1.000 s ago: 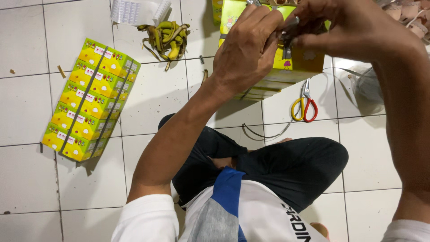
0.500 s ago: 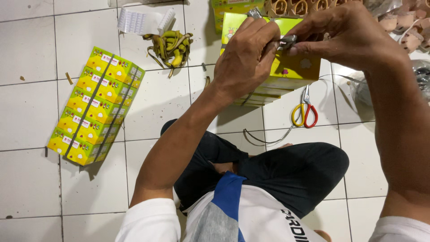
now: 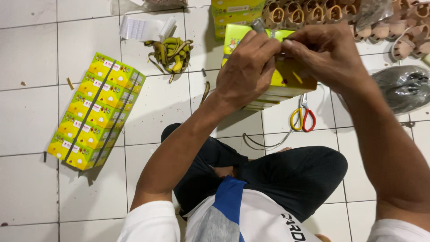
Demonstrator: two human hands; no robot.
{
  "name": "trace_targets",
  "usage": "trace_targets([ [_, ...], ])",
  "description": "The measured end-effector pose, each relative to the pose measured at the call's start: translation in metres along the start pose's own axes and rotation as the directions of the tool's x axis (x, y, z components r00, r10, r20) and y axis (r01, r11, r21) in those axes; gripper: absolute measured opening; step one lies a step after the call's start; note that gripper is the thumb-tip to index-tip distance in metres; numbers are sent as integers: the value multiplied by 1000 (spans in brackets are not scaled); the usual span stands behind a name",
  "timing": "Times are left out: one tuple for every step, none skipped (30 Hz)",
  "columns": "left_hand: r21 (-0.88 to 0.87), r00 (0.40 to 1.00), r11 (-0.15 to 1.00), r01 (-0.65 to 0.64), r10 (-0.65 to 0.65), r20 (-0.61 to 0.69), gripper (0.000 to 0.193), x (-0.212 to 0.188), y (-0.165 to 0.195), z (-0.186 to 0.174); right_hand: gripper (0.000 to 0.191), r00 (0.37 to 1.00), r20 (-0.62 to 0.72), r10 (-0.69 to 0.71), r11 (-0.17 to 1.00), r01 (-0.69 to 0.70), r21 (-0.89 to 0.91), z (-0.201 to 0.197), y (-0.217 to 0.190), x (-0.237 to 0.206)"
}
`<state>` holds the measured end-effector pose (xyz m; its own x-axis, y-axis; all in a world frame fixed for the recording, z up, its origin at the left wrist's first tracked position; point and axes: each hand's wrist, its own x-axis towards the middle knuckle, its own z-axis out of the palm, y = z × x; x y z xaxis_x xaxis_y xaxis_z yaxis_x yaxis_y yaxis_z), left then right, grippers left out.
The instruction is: The person sits on the floor and bundles stacks of yellow boxes with gray ribbon. They cut ribbon lengths with scissors, wrap the ribbon around each box stack, tie it, and set the finished bundle aside with previously completed bundles.
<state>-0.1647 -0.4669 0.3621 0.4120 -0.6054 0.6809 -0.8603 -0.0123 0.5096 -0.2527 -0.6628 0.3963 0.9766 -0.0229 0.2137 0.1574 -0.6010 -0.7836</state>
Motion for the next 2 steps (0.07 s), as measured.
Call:
trace_targets([
  [-7, 1000, 1000, 12, -12, 8, 18, -2, 0, -3, 12, 999, -50, -11, 1000, 12, 24, 5, 2, -2],
  [-13, 999, 1000, 27, -27, 16, 18, -4, 0, -5, 12, 995, -97, -22, 998, 27, 49, 8, 4, -4],
])
